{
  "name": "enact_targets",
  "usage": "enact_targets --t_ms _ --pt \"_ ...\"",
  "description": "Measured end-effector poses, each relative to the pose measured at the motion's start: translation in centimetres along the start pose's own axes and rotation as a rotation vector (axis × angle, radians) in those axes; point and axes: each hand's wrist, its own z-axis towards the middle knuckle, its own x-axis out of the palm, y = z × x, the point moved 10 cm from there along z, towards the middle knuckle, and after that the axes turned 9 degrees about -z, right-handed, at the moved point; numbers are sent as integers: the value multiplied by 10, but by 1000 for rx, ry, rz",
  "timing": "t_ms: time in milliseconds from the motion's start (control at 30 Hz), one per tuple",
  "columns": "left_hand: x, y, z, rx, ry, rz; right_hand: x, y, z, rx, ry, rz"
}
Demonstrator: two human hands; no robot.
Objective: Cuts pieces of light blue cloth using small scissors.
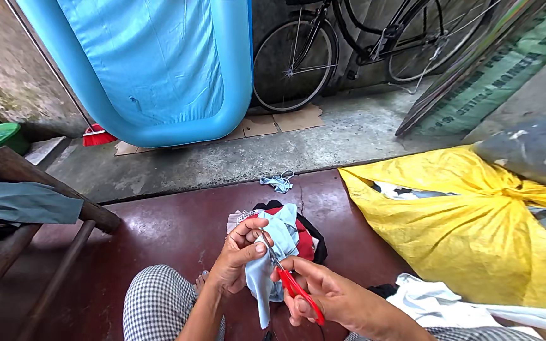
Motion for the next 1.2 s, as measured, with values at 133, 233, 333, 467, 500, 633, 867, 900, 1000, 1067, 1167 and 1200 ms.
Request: enact_targets --t_ms 133,233,333,467,500,633,867,900,1000,1067,1167,1200 --pt "-2 0 2 -39 -32 48 0 0 -1 -15 -17 29" --pt "-2 0 3 -56 -50 107 -1 -1 0 -11 -62 47" --pt "-2 1 3 -56 -52 135 -2 -1 0 6 -83 29" --pt "-3 7 1 -96 -59 199 -4 -5 0 32 -66 17" --pt "-4 8 1 -108 -60 202 -5 -6 0 43 -66 17" --pt "-5 12 2 -129 -33 190 -6 -9 -2 83 -54 14" --pt "-7 7 5 -142 -26 280 -13 -11 -5 142 -86 -25" --pt "-7 6 5 -152 -25 303 -14 -11 -6 152 -97 -43" --pt "-5 6 4 -176 28 419 -20 -6 -8 150 -151 -82" --pt "-4 10 2 -196 78 510 -31 3 -11 135 -254 -92" --pt "-13 18 3 -221 70 614 -63 23 -26 125 -545 -158" --pt "-18 20 3 -225 50 660 -75 31 -33 110 -639 -186"
